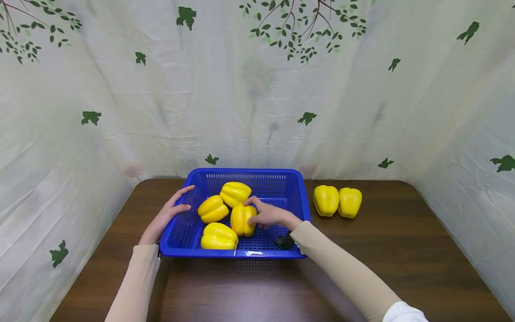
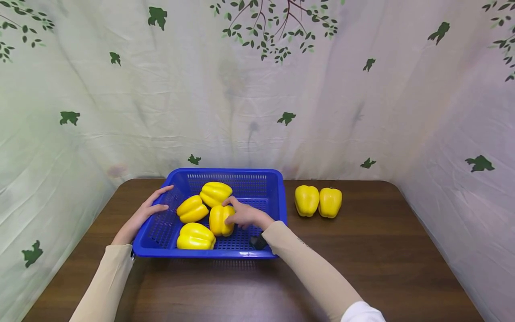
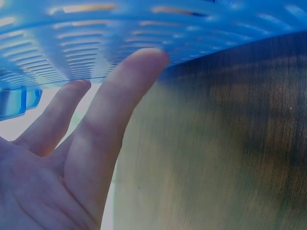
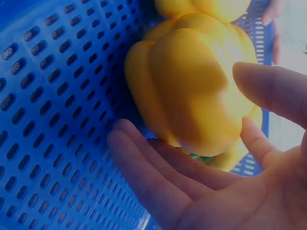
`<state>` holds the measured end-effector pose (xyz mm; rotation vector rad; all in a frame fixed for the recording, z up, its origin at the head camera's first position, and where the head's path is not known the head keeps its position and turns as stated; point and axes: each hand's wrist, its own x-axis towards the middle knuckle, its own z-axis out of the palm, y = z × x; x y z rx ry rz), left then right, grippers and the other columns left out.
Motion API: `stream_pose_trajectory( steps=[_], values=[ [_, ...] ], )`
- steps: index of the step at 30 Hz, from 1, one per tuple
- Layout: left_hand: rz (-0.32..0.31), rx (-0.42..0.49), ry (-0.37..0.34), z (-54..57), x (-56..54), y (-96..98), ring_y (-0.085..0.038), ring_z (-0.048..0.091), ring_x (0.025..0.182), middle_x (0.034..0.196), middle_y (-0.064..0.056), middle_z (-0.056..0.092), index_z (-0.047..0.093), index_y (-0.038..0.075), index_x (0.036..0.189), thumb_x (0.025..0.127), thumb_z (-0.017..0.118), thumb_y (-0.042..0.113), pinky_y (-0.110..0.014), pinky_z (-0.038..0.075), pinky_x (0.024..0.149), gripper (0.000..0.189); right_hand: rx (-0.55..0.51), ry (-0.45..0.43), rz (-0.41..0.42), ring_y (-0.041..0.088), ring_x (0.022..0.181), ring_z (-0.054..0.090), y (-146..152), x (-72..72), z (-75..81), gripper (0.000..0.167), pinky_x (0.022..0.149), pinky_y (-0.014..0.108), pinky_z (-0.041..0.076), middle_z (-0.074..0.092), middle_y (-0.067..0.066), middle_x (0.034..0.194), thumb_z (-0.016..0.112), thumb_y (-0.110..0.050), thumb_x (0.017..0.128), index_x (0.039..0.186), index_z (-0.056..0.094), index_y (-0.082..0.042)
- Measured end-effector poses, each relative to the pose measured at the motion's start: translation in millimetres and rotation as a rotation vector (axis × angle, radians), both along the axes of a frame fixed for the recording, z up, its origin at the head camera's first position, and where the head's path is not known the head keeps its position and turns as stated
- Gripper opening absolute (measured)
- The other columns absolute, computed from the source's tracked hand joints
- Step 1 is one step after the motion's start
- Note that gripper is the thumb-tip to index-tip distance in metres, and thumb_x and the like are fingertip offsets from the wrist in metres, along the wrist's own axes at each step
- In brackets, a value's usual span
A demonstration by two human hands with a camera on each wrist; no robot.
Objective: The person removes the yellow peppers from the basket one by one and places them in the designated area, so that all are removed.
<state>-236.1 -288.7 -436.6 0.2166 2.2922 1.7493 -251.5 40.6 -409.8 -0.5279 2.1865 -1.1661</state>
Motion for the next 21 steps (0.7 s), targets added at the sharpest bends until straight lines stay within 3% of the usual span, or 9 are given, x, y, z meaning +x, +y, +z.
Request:
stream_pose_trajectory(
  steps=[3, 6, 14, 21],
  values=[
    [0.000, 0.001, 0.002, -0.2, -0.3, 0.3, -0.049, 0.033, 0.125, 0.157, -0.015, 0.006, 0.021, 0.027, 0.152, 0.098, 0.046, 0.023, -0.056, 0.045, 0.090, 0.060, -0.006, 0.017, 0.009, 0.023, 0.064, 0.045, -1.1, -1.2, -2.5, 0.045, 0.058, 0.033, 0.040, 0.047, 0.014, 0.101, 0.059, -0.009, 0.092, 0.130, 0.036, -0.014],
    [0.004, 0.007, -0.001, 0.0, -0.3, 0.5, -0.048, 0.035, 0.124, 0.156, -0.015, 0.007, 0.022, 0.028, 0.152, 0.098, 0.046, 0.022, -0.055, 0.046, 0.089, 0.059, -0.003, 0.051, 0.008, 0.020, 0.061, 0.040, -2.1, -2.4, -4.2, 0.043, 0.056, 0.030, 0.038, 0.047, 0.014, 0.103, 0.060, -0.007, 0.091, 0.128, 0.038, -0.013],
    [0.000, -0.003, 0.003, 0.9, 0.4, 0.6, -0.050, 0.032, 0.126, 0.157, -0.016, 0.003, 0.019, 0.026, 0.153, 0.099, 0.046, 0.023, -0.058, 0.044, 0.091, 0.061, 0.005, 0.149, -0.005, 0.022, 0.082, 0.048, -2.2, -3.9, -4.8, 0.039, 0.065, 0.029, 0.041, 0.051, 0.014, 0.113, 0.063, -0.002, 0.088, 0.121, 0.045, -0.013],
    [0.004, -0.001, -0.002, 1.4, 1.4, 1.0, -0.049, 0.031, 0.127, 0.157, -0.015, 0.003, 0.018, 0.025, 0.153, 0.099, 0.046, 0.023, -0.059, 0.043, 0.092, 0.061, -0.052, 0.139, -0.015, 0.020, 0.072, 0.047, -1.3, -3.8, -5.5, 0.040, 0.060, 0.029, 0.042, 0.051, 0.012, 0.108, 0.064, 0.002, 0.084, 0.118, 0.048, -0.012]
  ],
)
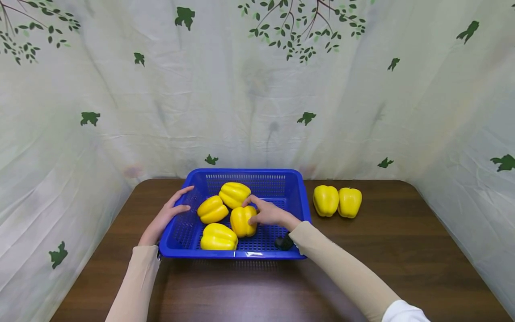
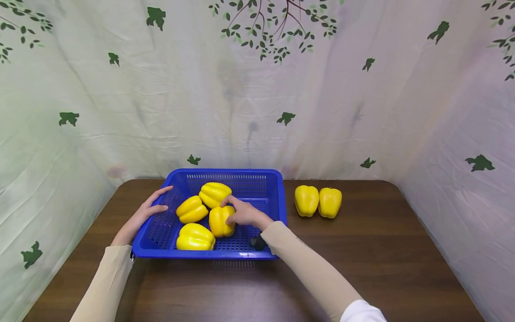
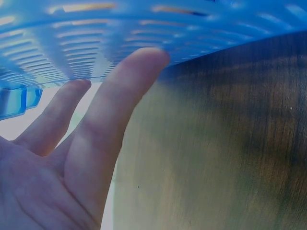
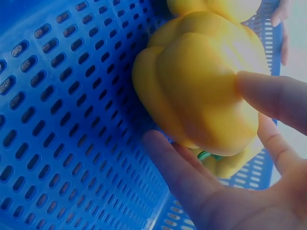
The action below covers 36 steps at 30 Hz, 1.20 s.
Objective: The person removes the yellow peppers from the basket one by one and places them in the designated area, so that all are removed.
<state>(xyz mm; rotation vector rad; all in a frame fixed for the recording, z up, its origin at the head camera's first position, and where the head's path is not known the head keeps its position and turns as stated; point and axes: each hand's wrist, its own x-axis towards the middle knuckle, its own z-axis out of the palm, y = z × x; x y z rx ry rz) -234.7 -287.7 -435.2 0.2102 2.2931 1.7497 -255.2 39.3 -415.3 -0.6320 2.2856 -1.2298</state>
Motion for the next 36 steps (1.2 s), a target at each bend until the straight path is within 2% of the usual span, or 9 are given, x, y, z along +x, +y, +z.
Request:
stream_pose_trajectory(
  steps=[6, 11, 16, 22, 29, 36],
  values=[
    [-0.005, -0.003, 0.002, 0.5, 0.1, 0.2, -0.049, 0.032, 0.126, 0.157, -0.016, 0.004, 0.018, 0.025, 0.153, 0.099, 0.046, 0.023, -0.058, 0.043, 0.092, 0.060, -0.019, -0.008, -0.009, 0.022, 0.076, 0.050, 2, -1.1, -1.4, 0.039, 0.064, 0.040, 0.047, 0.051, 0.012, 0.112, 0.064, 0.000, 0.085, 0.118, 0.052, -0.014],
    [-0.005, 0.011, -0.003, -0.2, -0.6, 0.4, -0.049, 0.035, 0.124, 0.157, -0.016, 0.005, 0.020, 0.027, 0.152, 0.099, 0.046, 0.024, -0.055, 0.046, 0.089, 0.059, -0.046, -0.023, -0.032, 0.029, 0.082, 0.053, 3, 0.9, 1.3, 0.039, 0.068, 0.043, 0.049, 0.052, 0.012, 0.110, 0.061, -0.004, 0.086, 0.122, 0.052, -0.015],
    [-0.010, 0.013, 0.001, -1.7, -0.5, 0.3, -0.050, 0.035, 0.124, 0.157, -0.016, 0.005, 0.020, 0.027, 0.152, 0.099, 0.047, 0.024, -0.056, 0.046, 0.089, 0.060, -0.096, -0.029, -0.047, 0.024, 0.087, 0.053, 4, 2.4, 3.3, 0.040, 0.079, 0.048, 0.050, 0.051, 0.012, 0.116, 0.058, -0.006, 0.088, 0.126, 0.051, -0.015],
    [-0.006, 0.008, 0.001, -2.6, -1.8, -0.8, -0.050, 0.036, 0.123, 0.156, -0.016, 0.006, 0.021, 0.028, 0.152, 0.099, 0.047, 0.024, -0.055, 0.047, 0.088, 0.060, -0.148, -0.022, -0.009, 0.023, 0.086, 0.052, 5, 0.0, 2.3, 0.041, 0.077, 0.048, 0.049, 0.051, 0.011, 0.115, 0.058, -0.008, 0.089, 0.128, 0.050, -0.016],
    [0.002, -0.003, -0.004, -4.0, -2.6, -0.3, -0.050, 0.033, 0.125, 0.157, -0.014, 0.006, 0.022, 0.029, 0.152, 0.098, 0.047, 0.024, -0.057, 0.044, 0.090, 0.059, -0.207, -0.082, -0.005, 0.029, 0.104, 0.050, 6, 0.5, 5.3, 0.041, 0.080, 0.052, 0.052, 0.044, 0.015, 0.128, 0.055, -0.008, 0.093, 0.132, 0.048, -0.018],
    [0.001, -0.005, 0.000, -1.8, -2.0, 0.6, -0.050, 0.034, 0.125, 0.157, -0.014, 0.005, 0.022, 0.029, 0.152, 0.099, 0.046, 0.024, -0.057, 0.045, 0.090, 0.059, -0.274, -0.133, -0.041, 0.035, 0.115, 0.041, 8, -1.6, 9.7, 0.043, 0.081, 0.056, 0.050, 0.036, 0.016, 0.136, 0.055, -0.009, 0.093, 0.133, 0.046, -0.019]
  ],
)
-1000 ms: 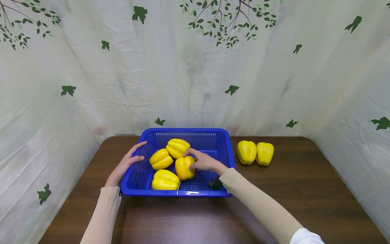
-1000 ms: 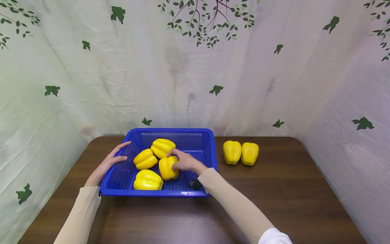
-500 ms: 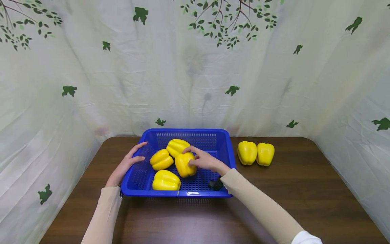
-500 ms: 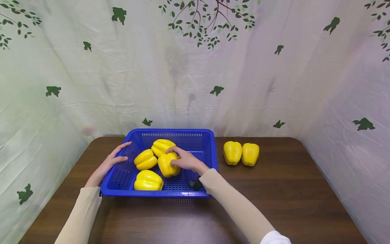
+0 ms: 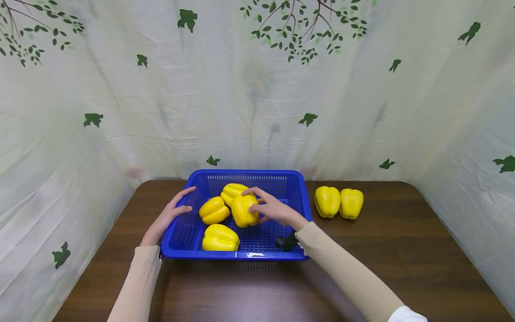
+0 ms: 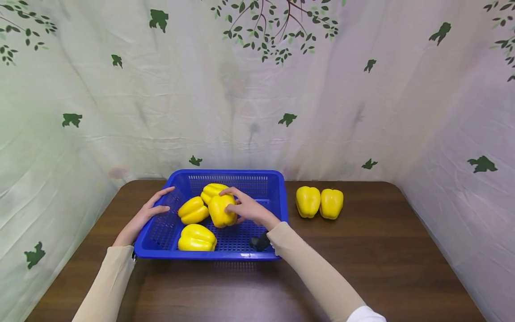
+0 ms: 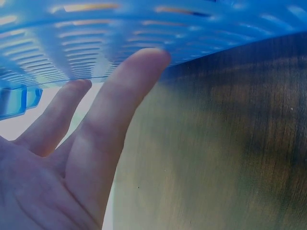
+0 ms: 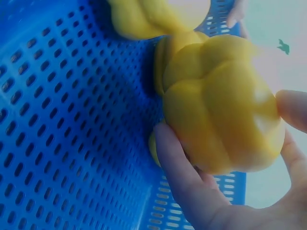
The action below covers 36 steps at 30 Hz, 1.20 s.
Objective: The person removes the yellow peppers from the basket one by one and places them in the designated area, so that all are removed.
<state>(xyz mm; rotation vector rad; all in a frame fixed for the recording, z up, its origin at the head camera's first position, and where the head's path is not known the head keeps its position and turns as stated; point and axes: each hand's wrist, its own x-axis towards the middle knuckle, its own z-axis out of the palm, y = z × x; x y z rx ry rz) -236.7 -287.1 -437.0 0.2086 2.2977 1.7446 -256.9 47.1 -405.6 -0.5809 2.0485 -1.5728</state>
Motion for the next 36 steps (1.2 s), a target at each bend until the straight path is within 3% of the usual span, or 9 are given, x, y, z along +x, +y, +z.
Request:
stream_pose_trajectory(
  steps=[26, 36],
  values=[
    [-0.014, 0.026, -0.005, 1.3, 0.6, -0.2, -0.049, 0.033, 0.126, 0.157, -0.015, 0.005, 0.018, 0.026, 0.153, 0.099, 0.046, 0.023, -0.057, 0.045, 0.091, 0.062, -0.012, 0.035, -0.069, 0.035, 0.116, 0.043, 21, 1.3, 21.2, 0.042, 0.077, 0.045, 0.054, 0.041, 0.010, 0.137, 0.055, -0.010, 0.094, 0.134, 0.048, -0.018],
    [-0.009, 0.016, -0.005, 0.7, 0.7, -0.6, -0.049, 0.033, 0.126, 0.157, -0.015, 0.005, 0.018, 0.026, 0.153, 0.099, 0.046, 0.023, -0.057, 0.044, 0.091, 0.061, -0.010, 0.060, -0.097, 0.034, 0.116, 0.045, 38, 1.6, 22.1, 0.041, 0.078, 0.044, 0.054, 0.041, 0.008, 0.139, 0.055, -0.012, 0.094, 0.134, 0.050, -0.019]
  ],
)
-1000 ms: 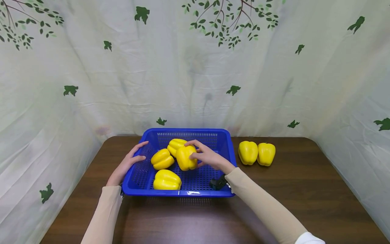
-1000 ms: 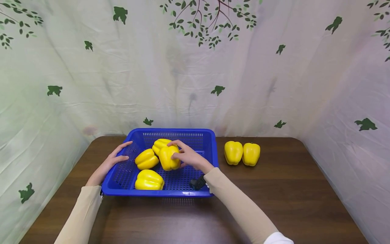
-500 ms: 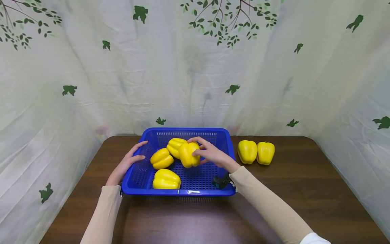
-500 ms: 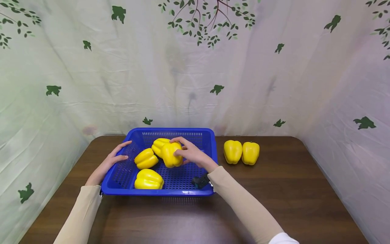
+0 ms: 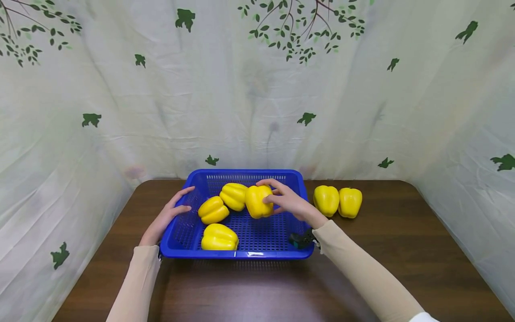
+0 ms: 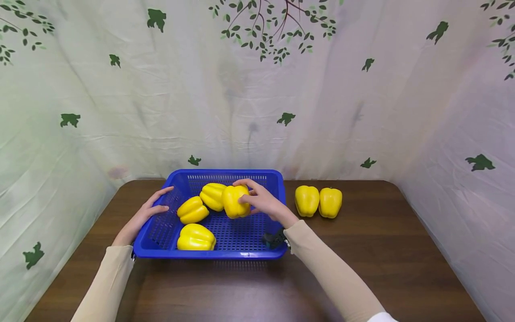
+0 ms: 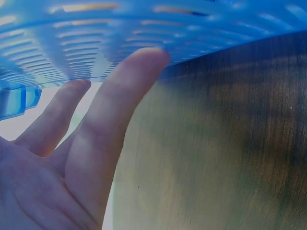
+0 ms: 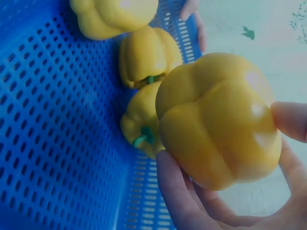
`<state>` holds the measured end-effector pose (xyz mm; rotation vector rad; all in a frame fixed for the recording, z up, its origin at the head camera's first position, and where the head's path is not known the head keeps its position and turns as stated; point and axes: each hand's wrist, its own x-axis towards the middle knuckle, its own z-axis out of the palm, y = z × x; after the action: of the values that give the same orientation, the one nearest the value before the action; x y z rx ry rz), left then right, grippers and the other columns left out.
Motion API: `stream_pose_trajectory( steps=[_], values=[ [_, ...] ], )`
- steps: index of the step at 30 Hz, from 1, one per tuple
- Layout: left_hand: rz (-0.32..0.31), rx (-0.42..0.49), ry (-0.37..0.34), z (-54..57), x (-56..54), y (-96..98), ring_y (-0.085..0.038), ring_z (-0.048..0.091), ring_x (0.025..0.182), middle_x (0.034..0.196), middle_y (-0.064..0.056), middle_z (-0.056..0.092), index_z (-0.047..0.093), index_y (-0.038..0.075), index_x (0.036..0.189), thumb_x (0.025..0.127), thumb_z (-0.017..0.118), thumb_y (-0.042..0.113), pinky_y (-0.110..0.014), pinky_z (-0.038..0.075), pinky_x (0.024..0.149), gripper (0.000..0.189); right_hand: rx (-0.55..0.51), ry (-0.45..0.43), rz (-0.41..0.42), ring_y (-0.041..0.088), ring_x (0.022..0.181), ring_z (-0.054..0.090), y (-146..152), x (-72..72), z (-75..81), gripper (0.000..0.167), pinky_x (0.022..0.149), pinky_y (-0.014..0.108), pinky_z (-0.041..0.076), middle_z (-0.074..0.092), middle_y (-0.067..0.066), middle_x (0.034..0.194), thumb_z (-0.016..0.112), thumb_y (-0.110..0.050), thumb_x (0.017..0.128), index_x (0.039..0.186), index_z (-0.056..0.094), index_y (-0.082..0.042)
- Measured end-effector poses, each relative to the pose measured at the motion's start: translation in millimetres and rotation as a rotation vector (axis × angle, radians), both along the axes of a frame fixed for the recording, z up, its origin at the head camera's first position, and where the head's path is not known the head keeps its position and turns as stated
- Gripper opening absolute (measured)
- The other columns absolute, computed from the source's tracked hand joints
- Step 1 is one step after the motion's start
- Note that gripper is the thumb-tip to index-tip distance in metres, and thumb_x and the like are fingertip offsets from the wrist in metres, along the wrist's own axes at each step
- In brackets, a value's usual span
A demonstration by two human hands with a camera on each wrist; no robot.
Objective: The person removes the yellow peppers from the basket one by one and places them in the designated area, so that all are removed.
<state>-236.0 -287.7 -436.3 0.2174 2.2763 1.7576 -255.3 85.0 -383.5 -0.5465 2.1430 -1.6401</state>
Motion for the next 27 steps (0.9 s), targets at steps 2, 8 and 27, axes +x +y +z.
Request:
stream_pose_trajectory(
  steps=[2, 8, 27],
  values=[
    [-0.001, -0.004, 0.003, 0.2, 0.1, 0.5, -0.049, 0.033, 0.126, 0.157, -0.016, 0.005, 0.018, 0.026, 0.153, 0.099, 0.046, 0.023, -0.057, 0.045, 0.090, 0.061, -0.003, 0.005, -0.006, 0.034, 0.116, 0.045, 5, 0.2, 0.6, 0.041, 0.078, 0.044, 0.053, 0.039, 0.008, 0.140, 0.055, -0.011, 0.095, 0.135, 0.050, -0.019],
    [-0.004, -0.007, 0.001, 0.4, 0.0, 1.1, -0.049, 0.035, 0.124, 0.157, -0.016, 0.005, 0.018, 0.027, 0.153, 0.099, 0.047, 0.024, -0.055, 0.046, 0.089, 0.061, -0.006, 0.025, -0.029, 0.034, 0.118, 0.044, 18, 2.3, 3.9, 0.044, 0.079, 0.044, 0.053, 0.038, 0.009, 0.141, 0.056, -0.013, 0.095, 0.138, 0.048, -0.018],
    [0.009, -0.002, -0.010, 0.9, 1.0, 1.2, -0.049, 0.030, 0.127, 0.157, -0.015, 0.003, 0.017, 0.026, 0.153, 0.099, 0.047, 0.023, -0.058, 0.043, 0.092, 0.062, 0.002, 0.054, -0.092, 0.032, 0.111, 0.048, 50, 5.0, 14.4, 0.041, 0.080, 0.044, 0.052, 0.046, 0.009, 0.133, 0.056, -0.016, 0.094, 0.134, 0.050, -0.024]
  ],
)
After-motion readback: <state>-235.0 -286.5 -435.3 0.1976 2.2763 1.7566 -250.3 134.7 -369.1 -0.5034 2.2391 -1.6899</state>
